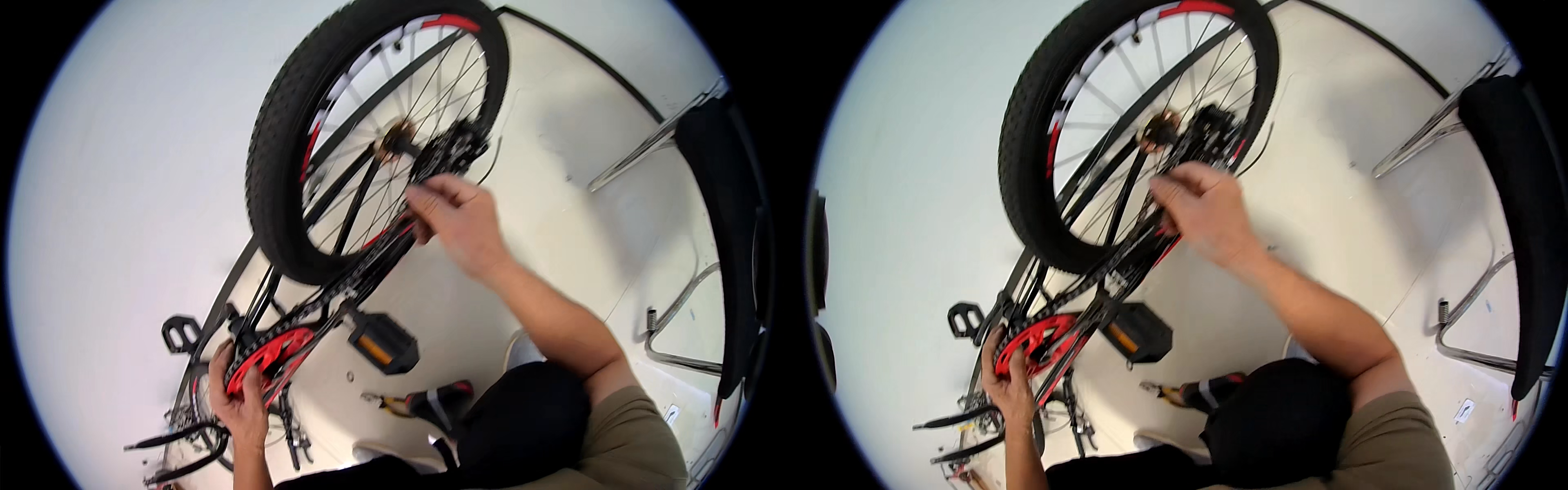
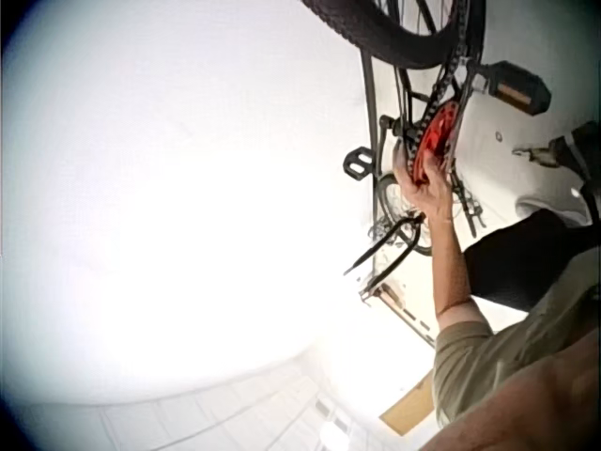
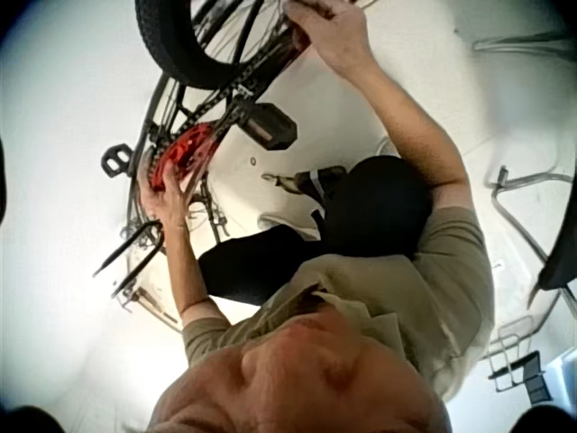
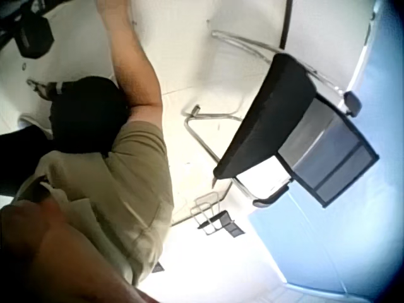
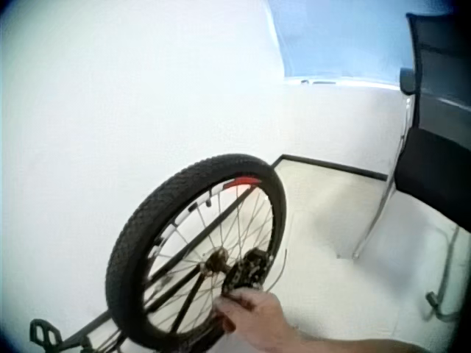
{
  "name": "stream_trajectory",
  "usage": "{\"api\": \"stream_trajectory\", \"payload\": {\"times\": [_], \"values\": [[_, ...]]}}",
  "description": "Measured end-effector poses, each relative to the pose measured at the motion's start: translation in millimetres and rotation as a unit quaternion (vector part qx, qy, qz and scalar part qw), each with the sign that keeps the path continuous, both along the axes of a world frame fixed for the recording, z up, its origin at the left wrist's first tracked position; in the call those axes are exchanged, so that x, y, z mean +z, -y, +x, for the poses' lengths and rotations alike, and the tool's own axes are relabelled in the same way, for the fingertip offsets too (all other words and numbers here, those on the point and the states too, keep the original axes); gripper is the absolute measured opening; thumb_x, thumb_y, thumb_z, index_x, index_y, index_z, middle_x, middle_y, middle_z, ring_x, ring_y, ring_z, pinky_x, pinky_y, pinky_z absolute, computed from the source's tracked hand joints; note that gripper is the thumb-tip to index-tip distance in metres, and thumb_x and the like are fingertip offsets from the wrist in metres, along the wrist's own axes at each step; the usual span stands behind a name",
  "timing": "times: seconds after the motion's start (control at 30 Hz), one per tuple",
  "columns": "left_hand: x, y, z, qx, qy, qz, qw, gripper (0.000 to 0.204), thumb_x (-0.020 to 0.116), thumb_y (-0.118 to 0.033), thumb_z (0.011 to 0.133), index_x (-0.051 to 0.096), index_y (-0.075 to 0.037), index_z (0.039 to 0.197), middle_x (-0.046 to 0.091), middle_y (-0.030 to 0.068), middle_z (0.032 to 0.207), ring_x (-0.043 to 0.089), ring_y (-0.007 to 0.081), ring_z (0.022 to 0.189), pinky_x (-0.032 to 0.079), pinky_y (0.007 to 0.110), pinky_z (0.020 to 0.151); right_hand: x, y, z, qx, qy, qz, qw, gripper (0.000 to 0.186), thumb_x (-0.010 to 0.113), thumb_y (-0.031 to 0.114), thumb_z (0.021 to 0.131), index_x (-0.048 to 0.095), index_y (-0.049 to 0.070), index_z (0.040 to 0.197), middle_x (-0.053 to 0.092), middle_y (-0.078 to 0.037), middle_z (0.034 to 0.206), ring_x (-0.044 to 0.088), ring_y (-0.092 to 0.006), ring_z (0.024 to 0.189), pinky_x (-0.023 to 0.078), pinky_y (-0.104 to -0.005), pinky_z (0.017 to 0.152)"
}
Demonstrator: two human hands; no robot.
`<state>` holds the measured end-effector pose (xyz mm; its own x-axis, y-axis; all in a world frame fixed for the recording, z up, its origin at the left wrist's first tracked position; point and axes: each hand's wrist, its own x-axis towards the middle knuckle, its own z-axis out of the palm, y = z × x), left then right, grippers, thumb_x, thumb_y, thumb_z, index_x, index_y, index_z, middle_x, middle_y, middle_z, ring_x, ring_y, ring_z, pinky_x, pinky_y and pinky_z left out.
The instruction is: The person adjusts the bicycle chain and rear derailleur while the bike is upside down. They rotate the pedals and rear wheel to test chain movement and alignment, then reposition the bike upright to continue adjustments.
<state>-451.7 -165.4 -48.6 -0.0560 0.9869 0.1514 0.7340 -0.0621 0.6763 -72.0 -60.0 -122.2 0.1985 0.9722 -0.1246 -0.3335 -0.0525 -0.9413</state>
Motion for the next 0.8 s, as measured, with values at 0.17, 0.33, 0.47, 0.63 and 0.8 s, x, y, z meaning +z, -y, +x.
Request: {"api": "stream_trajectory", "payload": {"times": [0.17,0.33,0.47,0.63,0.8], "values": [[2,2,-5,0.002,0.001,0.003,1.000,0.037,0.064,-0.002,0.095,0.057,0.011,0.130,0.060,0.0225,0.136,0.059,0.0291,0.124,0.044,0.038,0.109,12,-1,-20,0.031,-0.071,0.055,0.995,0.017,0.068,0.013,0.102,0.065,-0.004,0.103,0.067,-0.004,0.084,0.060,-0.0076,0.063,0.048,-0.0249,0.053],[6,0,4,0.004,-0.018,-0.005,1.000,0.039,0.069,-0.022,0.101,0.061,0.006,0.127,0.066,0.0159,0.127,0.065,0.0200,0.105,0.052,0.032,0.094,20,-6,-25,0.038,-0.042,0.094,0.994,0.018,0.064,0.005,0.102,0.059,-0.004,0.116,0.066,-0.004,0.097,0.061,-0.0075,0.074,0.051,-0.0249,0.063],[-2,3,-1,-0.006,0.002,0.034,0.999,0.039,0.070,-0.022,0.101,0.061,0.006,0.127,0.065,0.0167,0.129,0.063,0.0208,0.110,0.050,0.032,0.097,41,-8,-18,-0.045,-0.053,0.107,0.992,0.025,0.065,0.002,0.099,0.058,-0.005,0.122,0.065,-0.004,0.097,0.060,-0.0076,0.073,0.051,-0.0247,0.060],[7,-2,7,-0.016,0.002,0.024,1.000,0.034,0.065,-0.005,0.094,0.059,0.012,0.123,0.061,0.0252,0.130,0.060,0.0325,0.121,0.044,0.039,0.108,78,-20,35,-0.012,0.005,0.082,0.997,0.026,0.064,0.005,0.095,0.068,-0.011,0.116,0.061,-0.001,0.073,0.055,-0.0078,0.059,0.044,-0.0245,0.051],[6,-1,2,-0.036,-0.025,0.039,0.998,0.039,0.070,-0.016,0.097,0.060,0.007,0.127,0.062,0.0223,0.134,0.060,0.0297,0.122,0.045,0.039,0.107,105,-31,58,0.045,0.274,-0.014,0.961,0.028,0.066,0.013,0.094,0.072,-0.008,0.112,0.068,-0.005,0.077,0.057,-0.0113,0.064,0.047,-0.0295,0.060]]}}
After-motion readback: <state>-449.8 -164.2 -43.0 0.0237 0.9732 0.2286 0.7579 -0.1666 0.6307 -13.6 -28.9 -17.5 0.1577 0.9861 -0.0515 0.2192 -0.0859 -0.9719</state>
